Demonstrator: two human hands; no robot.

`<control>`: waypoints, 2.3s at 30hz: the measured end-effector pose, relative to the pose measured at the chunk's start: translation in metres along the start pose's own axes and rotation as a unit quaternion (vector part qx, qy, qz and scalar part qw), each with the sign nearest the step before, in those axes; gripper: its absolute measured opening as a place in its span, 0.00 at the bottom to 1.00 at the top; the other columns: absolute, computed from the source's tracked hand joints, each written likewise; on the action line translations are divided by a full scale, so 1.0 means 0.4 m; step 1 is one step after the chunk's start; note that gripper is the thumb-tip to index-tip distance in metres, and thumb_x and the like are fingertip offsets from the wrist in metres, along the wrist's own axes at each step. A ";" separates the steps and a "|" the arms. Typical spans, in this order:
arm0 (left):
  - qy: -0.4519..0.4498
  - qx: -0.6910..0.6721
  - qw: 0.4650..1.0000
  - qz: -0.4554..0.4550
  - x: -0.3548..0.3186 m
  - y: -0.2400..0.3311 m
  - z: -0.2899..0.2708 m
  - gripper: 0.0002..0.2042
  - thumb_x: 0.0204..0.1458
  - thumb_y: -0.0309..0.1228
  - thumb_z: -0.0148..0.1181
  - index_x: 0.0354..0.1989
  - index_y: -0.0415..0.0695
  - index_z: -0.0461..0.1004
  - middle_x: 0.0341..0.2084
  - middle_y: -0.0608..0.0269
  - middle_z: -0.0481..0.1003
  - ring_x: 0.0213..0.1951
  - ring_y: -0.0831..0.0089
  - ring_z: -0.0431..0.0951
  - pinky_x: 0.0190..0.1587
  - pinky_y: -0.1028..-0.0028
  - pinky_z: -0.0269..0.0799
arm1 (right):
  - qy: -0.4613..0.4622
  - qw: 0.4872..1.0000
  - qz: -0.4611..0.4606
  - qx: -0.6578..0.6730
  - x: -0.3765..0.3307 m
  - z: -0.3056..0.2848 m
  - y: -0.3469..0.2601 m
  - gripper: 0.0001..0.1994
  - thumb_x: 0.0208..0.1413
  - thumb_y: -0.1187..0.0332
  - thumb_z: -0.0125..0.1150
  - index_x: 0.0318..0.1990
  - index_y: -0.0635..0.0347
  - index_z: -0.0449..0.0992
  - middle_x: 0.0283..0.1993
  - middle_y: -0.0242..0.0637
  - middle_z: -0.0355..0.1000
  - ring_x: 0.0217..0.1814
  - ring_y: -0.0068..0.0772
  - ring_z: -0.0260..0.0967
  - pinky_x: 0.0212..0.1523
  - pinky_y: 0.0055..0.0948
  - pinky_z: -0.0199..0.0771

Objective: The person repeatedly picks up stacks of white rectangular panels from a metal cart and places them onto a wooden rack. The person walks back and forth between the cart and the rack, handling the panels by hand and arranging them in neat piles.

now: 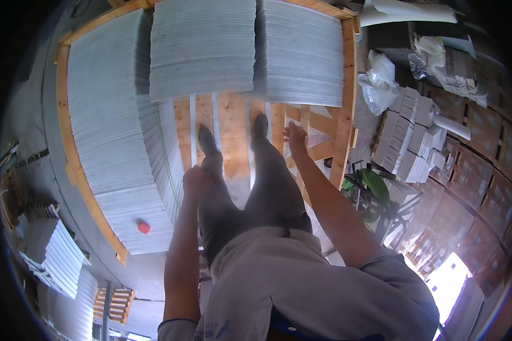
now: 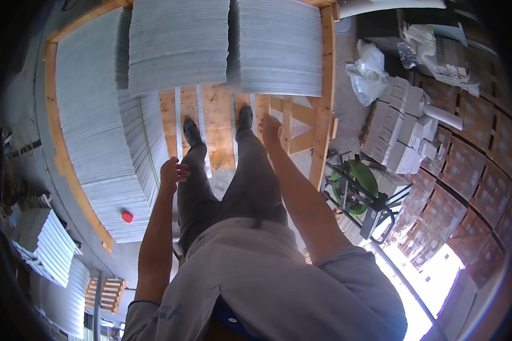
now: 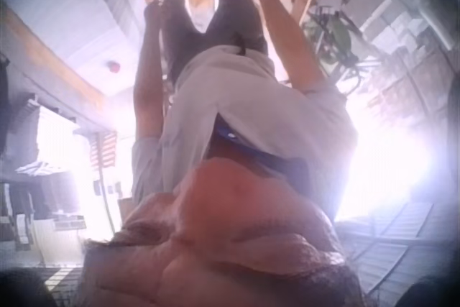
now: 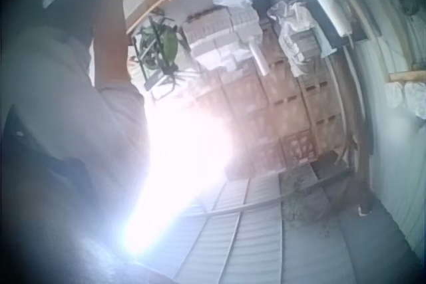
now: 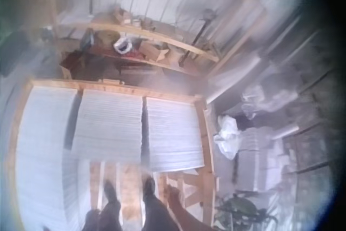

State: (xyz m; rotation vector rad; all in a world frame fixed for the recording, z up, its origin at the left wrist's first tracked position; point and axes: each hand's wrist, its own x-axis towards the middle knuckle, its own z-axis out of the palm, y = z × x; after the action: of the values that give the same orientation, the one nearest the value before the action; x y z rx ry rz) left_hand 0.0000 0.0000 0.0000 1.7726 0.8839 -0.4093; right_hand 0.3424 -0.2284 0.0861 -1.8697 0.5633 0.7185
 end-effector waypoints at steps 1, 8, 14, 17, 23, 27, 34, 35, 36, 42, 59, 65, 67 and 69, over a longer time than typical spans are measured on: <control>0.034 -0.027 0.999 -0.027 0.000 0.071 -0.029 0.14 0.47 0.40 0.53 0.36 0.44 0.67 0.28 0.55 0.73 0.28 0.58 0.75 0.29 0.65 0.71 | 0.006 1.000 -0.003 -0.016 0.004 -0.011 0.019 0.20 0.52 0.54 0.51 0.41 0.64 0.70 0.36 0.38 0.72 0.35 0.29 0.71 0.30 0.27 0.71; 0.374 0.101 0.922 0.007 -0.089 0.345 -0.300 0.12 0.54 0.30 0.47 0.43 0.38 0.67 0.39 0.50 0.71 0.44 0.55 0.71 0.45 0.66 0.67 | 0.102 0.905 -0.189 -0.367 -0.116 -0.048 -0.045 0.15 0.54 0.61 0.46 0.37 0.67 0.70 0.33 0.53 0.70 0.36 0.50 0.68 0.40 0.39 0.65; 0.461 0.294 0.837 0.001 -0.072 0.255 -0.441 0.24 0.55 0.38 0.45 0.56 0.34 0.54 0.55 0.46 0.57 0.56 0.52 0.58 0.55 0.56 0.55 | 0.179 0.790 -0.412 -0.418 0.000 0.048 -0.237 0.24 0.54 0.55 0.49 0.50 0.68 0.61 0.49 0.55 0.63 0.52 0.55 0.59 0.51 0.43 0.60; 0.442 0.359 0.822 -0.003 -0.051 0.203 -0.418 0.28 0.56 0.42 0.42 0.59 0.34 0.50 0.58 0.47 0.53 0.59 0.53 0.54 0.57 0.57 0.52 | 0.205 0.741 -0.452 -0.452 0.097 0.108 -0.298 0.27 0.53 0.55 0.51 0.52 0.69 0.57 0.53 0.55 0.59 0.56 0.54 0.55 0.55 0.44 0.55; 0.473 0.389 0.791 0.016 -0.017 0.163 -0.384 0.30 0.57 0.48 0.34 0.59 0.34 0.49 0.59 0.47 0.51 0.60 0.52 0.52 0.58 0.56 0.51 | 0.250 0.697 -0.487 -0.463 0.187 0.169 -0.270 0.28 0.48 0.59 0.55 0.55 0.64 0.56 0.59 0.45 0.52 0.62 0.46 0.47 0.59 0.42 0.48; 0.478 0.392 0.785 0.028 0.000 0.169 -0.384 0.30 0.57 0.48 0.33 0.60 0.35 0.50 0.59 0.48 0.51 0.60 0.53 0.53 0.57 0.56 0.52 | 0.261 0.699 -0.471 -0.469 0.203 0.153 -0.253 0.29 0.47 0.60 0.56 0.55 0.61 0.57 0.59 0.42 0.53 0.61 0.44 0.48 0.59 0.42 0.47; 0.494 0.380 0.781 0.040 -0.008 0.179 -0.375 0.29 0.56 0.48 0.35 0.59 0.36 0.52 0.58 0.48 0.54 0.59 0.53 0.55 0.56 0.57 0.53 | 0.261 0.686 -0.508 -0.450 0.201 0.155 -0.259 0.30 0.46 0.58 0.55 0.55 0.62 0.57 0.60 0.42 0.52 0.61 0.44 0.48 0.58 0.43 0.46; 0.501 0.387 0.773 0.043 -0.010 0.174 -0.375 0.29 0.56 0.48 0.35 0.58 0.36 0.52 0.58 0.48 0.54 0.58 0.53 0.55 0.56 0.58 0.53 | 0.258 0.692 -0.504 -0.449 0.198 0.153 -0.256 0.29 0.46 0.58 0.54 0.55 0.62 0.57 0.60 0.42 0.52 0.61 0.44 0.48 0.58 0.44 0.46; 0.502 0.391 0.770 0.046 -0.009 0.169 -0.373 0.29 0.56 0.48 0.35 0.58 0.36 0.53 0.58 0.48 0.54 0.58 0.53 0.56 0.56 0.58 0.53 | 0.254 0.700 -0.491 -0.453 0.199 0.150 -0.254 0.29 0.46 0.58 0.54 0.55 0.62 0.57 0.60 0.42 0.52 0.61 0.45 0.47 0.59 0.44 0.45; 0.511 0.414 0.752 0.052 -0.014 0.137 -0.359 0.29 0.56 0.49 0.36 0.57 0.36 0.55 0.57 0.49 0.57 0.58 0.54 0.57 0.55 0.59 0.54 | 0.265 0.711 -0.489 -0.431 0.213 0.143 -0.234 0.28 0.45 0.58 0.56 0.53 0.61 0.59 0.59 0.41 0.53 0.61 0.43 0.47 0.60 0.42 0.45; 0.508 0.341 0.789 0.055 -0.064 0.074 -0.323 0.28 0.52 0.49 0.45 0.51 0.36 0.61 0.51 0.48 0.63 0.52 0.54 0.64 0.52 0.60 0.60 | -0.035 0.770 -0.464 -0.436 -0.232 -0.501 0.202 0.13 0.49 0.64 0.55 0.40 0.60 0.72 0.44 0.46 0.69 0.47 0.46 0.65 0.50 0.37 0.63; 0.392 0.292 0.866 0.106 -0.401 -0.099 0.122 0.26 0.54 0.48 0.45 0.47 0.34 0.64 0.39 0.43 0.70 0.40 0.48 0.72 0.43 0.58 0.68 | -0.052 0.697 -0.519 -0.493 -0.485 -0.740 0.517 0.08 0.46 0.67 0.55 0.34 0.58 0.73 0.37 0.43 0.70 0.43 0.43 0.67 0.47 0.38 0.65; 0.155 0.167 0.973 -0.024 -0.553 -0.234 0.325 0.23 0.54 0.50 0.42 0.47 0.42 0.66 0.40 0.43 0.70 0.45 0.48 0.69 0.47 0.56 0.63 | -0.087 0.691 -0.514 -0.501 -0.500 -0.799 0.590 0.06 0.45 0.67 0.55 0.30 0.58 0.72 0.34 0.41 0.70 0.39 0.43 0.67 0.45 0.39 0.65; -0.042 0.241 0.967 0.075 -0.734 -0.403 0.499 0.22 0.56 0.46 0.37 0.38 0.39 0.70 0.36 0.41 0.71 0.41 0.49 0.71 0.42 0.57 0.64 | -0.078 0.621 -0.560 -0.543 -0.500 -0.845 0.639 0.06 0.42 0.66 0.56 0.28 0.56 0.72 0.30 0.39 0.69 0.37 0.42 0.66 0.43 0.38 0.65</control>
State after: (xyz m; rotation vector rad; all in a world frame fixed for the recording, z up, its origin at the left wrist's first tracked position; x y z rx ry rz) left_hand -0.2862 -0.2647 0.0079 2.2313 0.6147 -0.6349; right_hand 0.1064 -0.6251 0.1657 -2.5847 -1.4686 0.2662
